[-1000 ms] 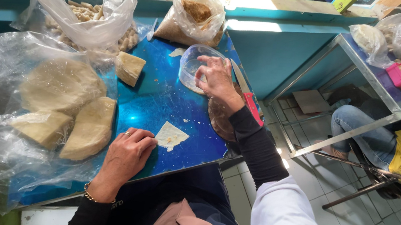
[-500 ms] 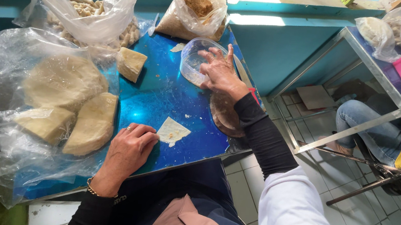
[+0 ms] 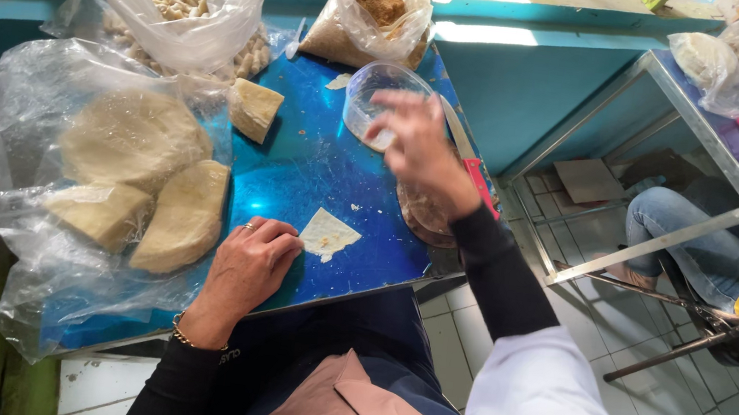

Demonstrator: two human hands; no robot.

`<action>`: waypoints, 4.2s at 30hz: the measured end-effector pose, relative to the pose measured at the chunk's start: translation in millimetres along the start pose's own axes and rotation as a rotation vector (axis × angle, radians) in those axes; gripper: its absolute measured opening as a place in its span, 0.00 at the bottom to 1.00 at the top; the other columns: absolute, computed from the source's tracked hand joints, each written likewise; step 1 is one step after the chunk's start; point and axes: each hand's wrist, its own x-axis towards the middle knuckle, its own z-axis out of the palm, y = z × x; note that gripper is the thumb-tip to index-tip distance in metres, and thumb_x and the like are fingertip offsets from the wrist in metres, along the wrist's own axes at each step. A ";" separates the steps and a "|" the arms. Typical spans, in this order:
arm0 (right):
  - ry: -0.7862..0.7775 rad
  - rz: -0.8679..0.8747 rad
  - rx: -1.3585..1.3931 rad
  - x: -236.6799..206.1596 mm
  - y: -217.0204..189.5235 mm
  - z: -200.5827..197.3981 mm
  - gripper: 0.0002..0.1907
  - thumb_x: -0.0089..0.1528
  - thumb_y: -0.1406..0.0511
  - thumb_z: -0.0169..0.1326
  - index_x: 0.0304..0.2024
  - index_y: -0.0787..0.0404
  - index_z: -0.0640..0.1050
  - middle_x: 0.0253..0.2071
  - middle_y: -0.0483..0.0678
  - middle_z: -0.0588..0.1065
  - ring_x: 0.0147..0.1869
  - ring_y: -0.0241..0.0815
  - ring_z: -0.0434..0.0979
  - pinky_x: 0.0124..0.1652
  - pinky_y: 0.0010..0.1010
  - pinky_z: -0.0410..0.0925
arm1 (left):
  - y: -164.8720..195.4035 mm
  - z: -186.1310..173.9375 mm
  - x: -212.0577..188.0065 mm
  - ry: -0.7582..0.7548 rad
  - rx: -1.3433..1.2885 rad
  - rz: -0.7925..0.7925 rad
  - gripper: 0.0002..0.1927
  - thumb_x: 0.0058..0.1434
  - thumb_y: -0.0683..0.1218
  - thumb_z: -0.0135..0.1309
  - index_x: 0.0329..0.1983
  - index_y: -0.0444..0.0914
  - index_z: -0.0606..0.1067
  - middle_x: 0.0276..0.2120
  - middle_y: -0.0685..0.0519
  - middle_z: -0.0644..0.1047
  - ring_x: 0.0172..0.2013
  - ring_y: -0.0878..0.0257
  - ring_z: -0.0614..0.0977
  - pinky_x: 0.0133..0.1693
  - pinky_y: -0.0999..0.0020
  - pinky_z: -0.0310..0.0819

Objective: The person sits at a blue table and makes filled pastries. They take a thin dough wrapper, spoon brown filling from a bag onto it, fold the wrapper over the filling, and set the folded parcel aside, repeating the cycle with dough pieces and wrappers kept in plastic bags on the table.

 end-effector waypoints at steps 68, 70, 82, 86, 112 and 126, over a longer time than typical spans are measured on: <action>0.329 0.682 0.432 128.7 224.8 38.2 0.08 0.66 0.64 0.57 0.36 0.59 0.84 0.23 0.40 0.78 0.26 0.26 0.74 0.29 0.23 0.69 | -16.3 19.8 -10.7 -0.071 -0.037 -0.070 0.07 0.55 0.44 0.60 0.38 0.41 0.80 0.41 0.56 0.81 0.44 0.56 0.82 0.45 0.59 0.75; 0.339 0.698 0.541 121.0 221.2 43.3 0.08 0.67 0.64 0.56 0.37 0.60 0.84 0.24 0.39 0.77 0.26 0.26 0.72 0.29 0.22 0.68 | -11.6 14.6 -10.3 -0.083 -0.047 -0.099 0.07 0.55 0.43 0.60 0.38 0.41 0.80 0.40 0.56 0.81 0.43 0.57 0.82 0.44 0.60 0.75; 0.381 0.673 0.792 109.8 190.2 9.1 0.08 0.66 0.64 0.58 0.37 0.62 0.83 0.28 0.40 0.78 0.30 0.27 0.72 0.32 0.20 0.68 | 2.0 -1.0 4.5 -0.073 -0.054 -0.108 0.06 0.56 0.43 0.60 0.37 0.40 0.79 0.39 0.56 0.81 0.42 0.57 0.81 0.42 0.61 0.74; 0.413 0.339 0.105 124.9 183.8 23.8 0.05 0.62 0.66 0.61 0.37 0.62 0.84 0.33 0.48 0.80 0.35 0.41 0.79 0.36 0.30 0.72 | 1.2 -2.5 3.3 -0.057 -0.054 -0.105 0.06 0.56 0.43 0.60 0.37 0.40 0.79 0.40 0.55 0.81 0.42 0.56 0.81 0.42 0.61 0.74; 0.309 0.716 0.896 128.3 217.8 28.0 0.07 0.64 0.68 0.58 0.39 0.61 0.86 0.28 0.41 0.78 0.26 0.25 0.69 0.28 0.19 0.63 | -22.0 20.9 -13.4 -0.106 -0.078 -0.089 0.07 0.55 0.43 0.61 0.38 0.41 0.80 0.40 0.55 0.81 0.43 0.56 0.82 0.44 0.59 0.74; 0.133 0.569 1.196 -5.0 26.9 -38.4 0.08 0.64 0.68 0.55 0.41 0.64 0.84 0.37 0.42 0.80 0.41 0.27 0.77 0.44 0.19 0.70 | -1.2 0.5 3.6 -0.054 -0.046 -0.060 0.07 0.55 0.42 0.60 0.38 0.40 0.79 0.39 0.54 0.81 0.40 0.54 0.81 0.40 0.60 0.74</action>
